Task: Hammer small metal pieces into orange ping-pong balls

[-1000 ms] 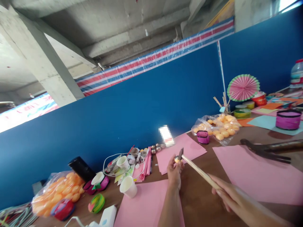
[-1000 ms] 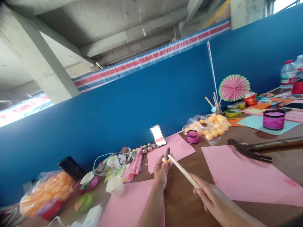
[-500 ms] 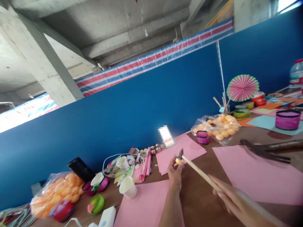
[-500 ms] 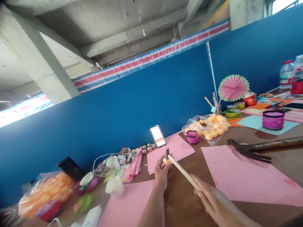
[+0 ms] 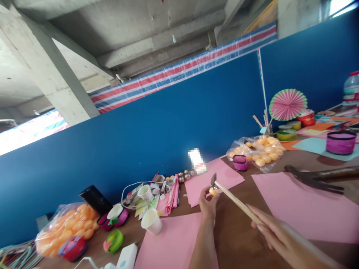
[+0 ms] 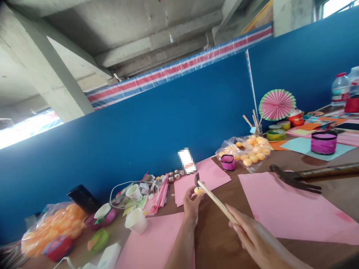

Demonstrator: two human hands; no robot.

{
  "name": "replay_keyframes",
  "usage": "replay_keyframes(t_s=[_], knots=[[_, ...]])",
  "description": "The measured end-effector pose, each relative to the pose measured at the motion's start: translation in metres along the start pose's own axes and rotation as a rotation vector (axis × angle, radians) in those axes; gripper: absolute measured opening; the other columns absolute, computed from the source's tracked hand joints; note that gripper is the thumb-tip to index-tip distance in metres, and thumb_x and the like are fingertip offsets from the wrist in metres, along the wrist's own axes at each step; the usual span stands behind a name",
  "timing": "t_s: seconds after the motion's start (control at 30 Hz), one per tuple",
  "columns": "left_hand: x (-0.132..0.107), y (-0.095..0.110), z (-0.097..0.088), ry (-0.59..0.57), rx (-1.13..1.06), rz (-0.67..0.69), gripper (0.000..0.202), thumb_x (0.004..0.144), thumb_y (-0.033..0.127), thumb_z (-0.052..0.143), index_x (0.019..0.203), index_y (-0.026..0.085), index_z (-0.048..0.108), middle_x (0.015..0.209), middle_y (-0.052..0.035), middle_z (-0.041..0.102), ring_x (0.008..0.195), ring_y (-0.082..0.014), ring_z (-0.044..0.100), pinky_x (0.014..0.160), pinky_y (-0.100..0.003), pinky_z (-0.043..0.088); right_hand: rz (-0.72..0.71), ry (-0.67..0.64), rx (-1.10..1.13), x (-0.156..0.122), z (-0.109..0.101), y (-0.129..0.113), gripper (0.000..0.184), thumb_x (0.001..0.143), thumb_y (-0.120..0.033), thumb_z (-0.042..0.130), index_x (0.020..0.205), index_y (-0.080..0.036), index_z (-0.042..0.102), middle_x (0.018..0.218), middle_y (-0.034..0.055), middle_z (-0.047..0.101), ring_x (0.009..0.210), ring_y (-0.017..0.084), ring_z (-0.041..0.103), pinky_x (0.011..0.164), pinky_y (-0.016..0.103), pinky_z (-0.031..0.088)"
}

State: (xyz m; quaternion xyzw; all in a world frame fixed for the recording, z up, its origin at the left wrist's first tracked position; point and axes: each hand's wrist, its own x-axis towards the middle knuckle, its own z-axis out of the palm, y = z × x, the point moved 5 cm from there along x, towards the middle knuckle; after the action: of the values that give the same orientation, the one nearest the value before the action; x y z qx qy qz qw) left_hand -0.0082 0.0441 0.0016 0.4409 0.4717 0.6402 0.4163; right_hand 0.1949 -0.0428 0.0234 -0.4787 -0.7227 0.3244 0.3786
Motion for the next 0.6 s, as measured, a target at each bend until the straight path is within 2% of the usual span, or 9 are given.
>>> replay_keyframes(t_s=[0.17,0.33,0.5,0.6], knots=[[-0.001,0.000,0.000,0.004,-0.017,-0.007,0.043,0.058,0.027,0.071,0.098,0.015,0.058,0.096,-0.0085,0.062,0.077,-0.0154,0.059,0.072,-0.028,0.046,-0.014,0.010,-0.033,0.000,-0.002,-0.002,0.047,0.083,-0.042,0.035,0.124,-0.022,0.044,0.098,0.0077,0.065,0.078,0.021,0.063,0.072,0.032,0.053],[0.002,-0.008,-0.004,0.077,-0.143,-0.065,0.044,0.059,0.029,0.071,0.098,0.015,0.057,0.085,-0.0062,0.061,0.065,-0.0101,0.057,0.063,-0.024,0.045,0.025,-0.018,-0.005,-0.002,0.005,0.008,0.050,0.086,-0.044,0.028,0.130,-0.021,0.031,0.092,0.0069,0.064,0.061,0.014,0.059,0.066,0.028,0.051],[0.004,-0.011,-0.003,0.059,-0.196,-0.085,0.043,0.059,0.029,0.071,0.097,0.014,0.058,0.084,-0.0055,0.061,0.063,-0.0091,0.056,0.063,-0.023,0.045,0.103,-0.092,0.057,0.000,0.011,0.012,0.051,0.086,-0.047,0.024,0.130,-0.021,0.031,0.087,0.0051,0.063,0.055,0.012,0.056,0.058,0.026,0.050],[0.003,-0.009,-0.003,0.048,-0.211,-0.080,0.040,0.062,0.030,0.070,0.096,0.014,0.059,0.082,-0.0048,0.060,0.062,-0.0084,0.056,0.062,-0.022,0.045,0.135,-0.089,0.075,0.002,0.008,0.009,0.052,0.085,-0.049,0.026,0.129,-0.021,0.034,0.083,0.0042,0.063,0.054,0.012,0.056,0.056,0.025,0.049]])
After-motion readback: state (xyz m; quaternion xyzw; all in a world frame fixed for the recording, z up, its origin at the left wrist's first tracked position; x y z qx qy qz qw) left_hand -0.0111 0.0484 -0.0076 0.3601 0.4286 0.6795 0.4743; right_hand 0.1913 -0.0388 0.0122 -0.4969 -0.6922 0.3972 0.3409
